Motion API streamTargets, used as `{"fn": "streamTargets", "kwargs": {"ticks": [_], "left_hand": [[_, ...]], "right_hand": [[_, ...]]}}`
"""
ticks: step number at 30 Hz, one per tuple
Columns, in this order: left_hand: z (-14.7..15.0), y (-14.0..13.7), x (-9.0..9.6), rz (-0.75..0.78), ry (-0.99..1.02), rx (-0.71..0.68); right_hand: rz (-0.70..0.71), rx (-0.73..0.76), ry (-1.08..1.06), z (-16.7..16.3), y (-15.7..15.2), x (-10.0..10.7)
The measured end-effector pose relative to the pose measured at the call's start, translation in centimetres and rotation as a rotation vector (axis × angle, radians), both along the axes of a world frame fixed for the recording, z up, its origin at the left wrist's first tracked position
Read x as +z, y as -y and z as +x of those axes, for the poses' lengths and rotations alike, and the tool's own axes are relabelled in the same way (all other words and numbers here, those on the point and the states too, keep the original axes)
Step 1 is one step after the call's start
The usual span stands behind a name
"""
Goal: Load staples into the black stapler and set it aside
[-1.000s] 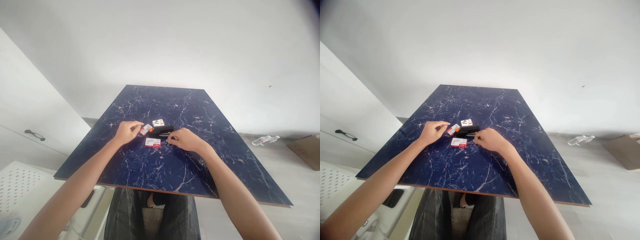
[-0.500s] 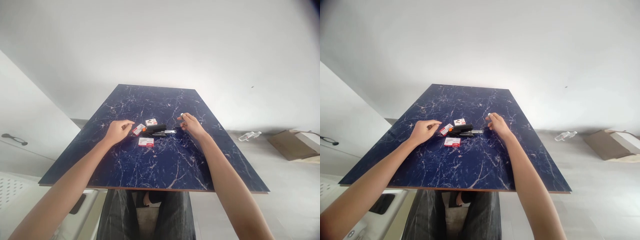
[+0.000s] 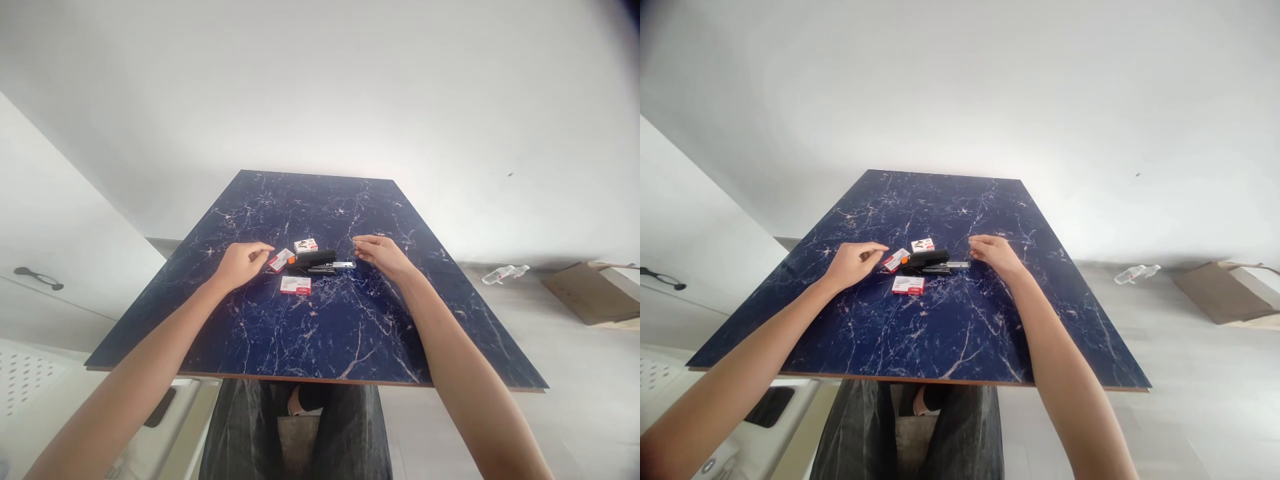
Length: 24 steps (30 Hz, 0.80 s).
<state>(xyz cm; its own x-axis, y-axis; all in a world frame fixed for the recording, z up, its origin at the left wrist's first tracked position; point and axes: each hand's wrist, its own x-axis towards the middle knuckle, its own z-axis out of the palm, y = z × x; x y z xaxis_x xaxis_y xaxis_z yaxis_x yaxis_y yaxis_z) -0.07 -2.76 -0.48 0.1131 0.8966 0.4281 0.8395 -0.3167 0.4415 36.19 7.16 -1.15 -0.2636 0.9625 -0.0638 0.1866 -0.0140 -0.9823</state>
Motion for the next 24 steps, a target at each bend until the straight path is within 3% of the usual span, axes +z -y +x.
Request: {"fn": "streamTargets", "kwargs": {"ticks": [3,8,10,14,24], "left_hand": [[0.1,0.0,0.0,-0.028,-0.025,-0.005],[-0.2,-0.1,-0.1,-0.049,-0.047,-0.033],[-0.3,-0.2,-0.3,-0.053,-0.045,-0.028],[-0.4,-0.2,-0.3,-0.055,-0.039,-0.037],[0.0,-0.2,-0.1,-0.096,-0.065,-0.102]], "right_hand": [[0.111,0.036,0.09,0.0,0.5,0.6],[0.52,0.123,0.469,-0.6,2.3,2.8],[0.591,0.195,0.562,-0.8,2.8,3.4],[0.582,0.247,0.623,-1.1,3.1,3.5],[0.498,0.162,0.491,-1.0,2.8,2.9]]}}
